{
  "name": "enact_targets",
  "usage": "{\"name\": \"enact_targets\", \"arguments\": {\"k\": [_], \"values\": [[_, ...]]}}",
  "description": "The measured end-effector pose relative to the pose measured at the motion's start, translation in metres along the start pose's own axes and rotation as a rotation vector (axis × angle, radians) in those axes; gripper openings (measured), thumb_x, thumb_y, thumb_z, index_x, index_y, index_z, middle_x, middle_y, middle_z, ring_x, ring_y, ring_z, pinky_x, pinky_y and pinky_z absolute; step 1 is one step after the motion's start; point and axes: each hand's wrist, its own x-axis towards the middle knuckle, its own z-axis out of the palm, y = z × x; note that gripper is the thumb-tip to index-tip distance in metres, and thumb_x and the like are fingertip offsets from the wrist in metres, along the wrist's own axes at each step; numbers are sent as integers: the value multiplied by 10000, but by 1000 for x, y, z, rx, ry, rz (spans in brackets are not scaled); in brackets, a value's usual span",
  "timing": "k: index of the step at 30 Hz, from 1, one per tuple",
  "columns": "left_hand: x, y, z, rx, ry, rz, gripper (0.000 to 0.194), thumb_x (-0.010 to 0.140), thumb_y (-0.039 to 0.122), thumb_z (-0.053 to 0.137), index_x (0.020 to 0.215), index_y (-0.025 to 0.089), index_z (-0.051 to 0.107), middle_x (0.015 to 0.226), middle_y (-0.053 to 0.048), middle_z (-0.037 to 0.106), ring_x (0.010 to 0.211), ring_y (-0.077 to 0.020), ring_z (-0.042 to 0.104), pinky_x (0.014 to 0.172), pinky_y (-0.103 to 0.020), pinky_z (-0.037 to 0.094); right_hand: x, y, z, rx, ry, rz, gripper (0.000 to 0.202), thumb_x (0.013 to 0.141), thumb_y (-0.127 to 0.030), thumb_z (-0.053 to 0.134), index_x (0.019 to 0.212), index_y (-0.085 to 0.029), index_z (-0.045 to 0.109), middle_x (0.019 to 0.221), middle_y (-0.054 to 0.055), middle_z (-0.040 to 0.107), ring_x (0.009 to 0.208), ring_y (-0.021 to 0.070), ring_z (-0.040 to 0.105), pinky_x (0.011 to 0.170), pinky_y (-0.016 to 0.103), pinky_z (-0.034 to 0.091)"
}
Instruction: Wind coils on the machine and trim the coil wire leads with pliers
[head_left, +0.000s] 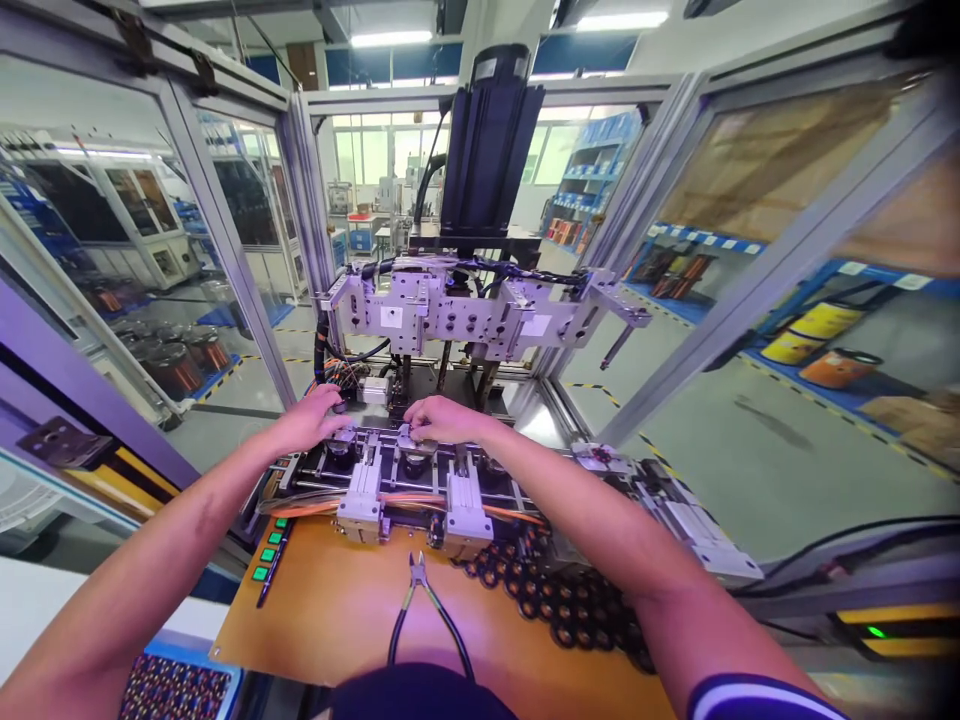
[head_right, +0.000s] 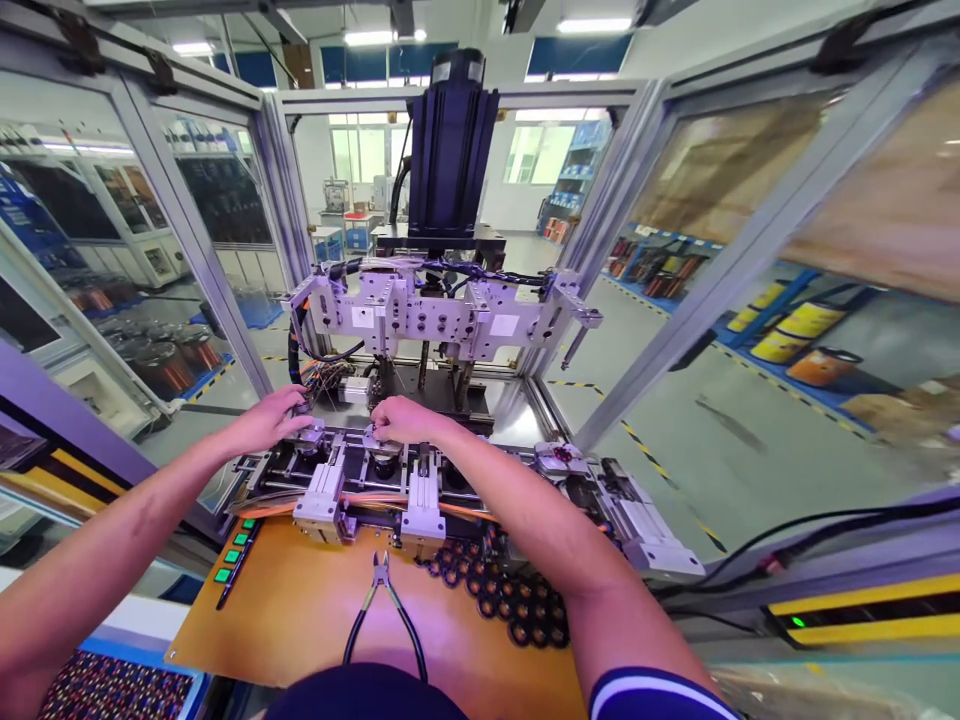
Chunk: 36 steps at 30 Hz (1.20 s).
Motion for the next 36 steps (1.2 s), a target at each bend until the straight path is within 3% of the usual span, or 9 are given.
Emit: {"name": "enact_targets", "arguments": {"k": [5, 10, 14, 18, 21, 30, 36], "values": [[-53, 59, -8, -135, 240, 73, 364, 1015, 393, 370, 904, 176, 641, 1159, -111, 623, 1096, -202, 606, 983, -353, 487, -35, -38, 0, 165, 203, -88, 108, 845, -150, 695, 754, -145, 637, 1094, 80, 693, 970, 163, 664, 878, 307, 523], [-118, 97, -7, -200, 424, 192, 123, 952, 182, 555, 919, 212, 670, 1077, -41, 651, 993, -120, 640, 881, -219, 499, -95, -86, 33, 227, 394, -200, 20, 888, -152, 654, 868, -153, 657, 1023, 91, 650, 949, 165, 635, 860, 322, 539], [-145, 117, 6, -315, 554, 202, 178, 848, 67, 679, 946, 215, 676, 1053, -25, 701, 945, -111, 684, 889, -213, 552, -124, -111, 58, 258, 637, -322, 112, 879, -92, 645, 973, -152, 633, 1034, 124, 678, 982, 186, 662, 844, 318, 576], [-156, 134, 28, -584, 657, 141, 317, 775, -37, 697, 999, 178, 633, 1092, -68, 716, 1044, -179, 704, 948, -308, 600, -135, -123, 73, 302, 828, -312, 274, 835, -12, 647, 1044, -177, 582, 1013, 104, 693, 992, 188, 679, 881, 331, 590], [-158, 140, 42, -679, 722, 159, 462, 713, -99, 707, 1066, 173, 583, 1118, -73, 727, 1077, -203, 711, 980, -327, 599, -142, -127, 77, 283, 890, -276, 378, 806, 15, 639, 1129, -170, 576, 1038, 114, 694, 1015, 202, 676, 905, 349, 591], [-162, 152, 51, -800, 762, 122, 590, 641, -123, 728, 1103, 214, 582, 1061, 27, 785, 972, -139, 753, 897, -162, 608, -162, -132, 77, 241, 828, -168, 425, 831, -28, 649, 1227, -160, 574, 1097, 104, 706, 1061, 186, 675, 975, 309, 578], [-170, 151, 58, -802, 756, 147, 628, 634, -122, 747, 1143, 213, 596, 1080, -8, 783, 977, -152, 753, 906, -195, 615, -167, -133, 83, 230, 813, -147, 424, 829, -28, 650, 1225, -160, 578, 1098, 97, 703, 1034, 181, 677, 968, 302, 575]]}}
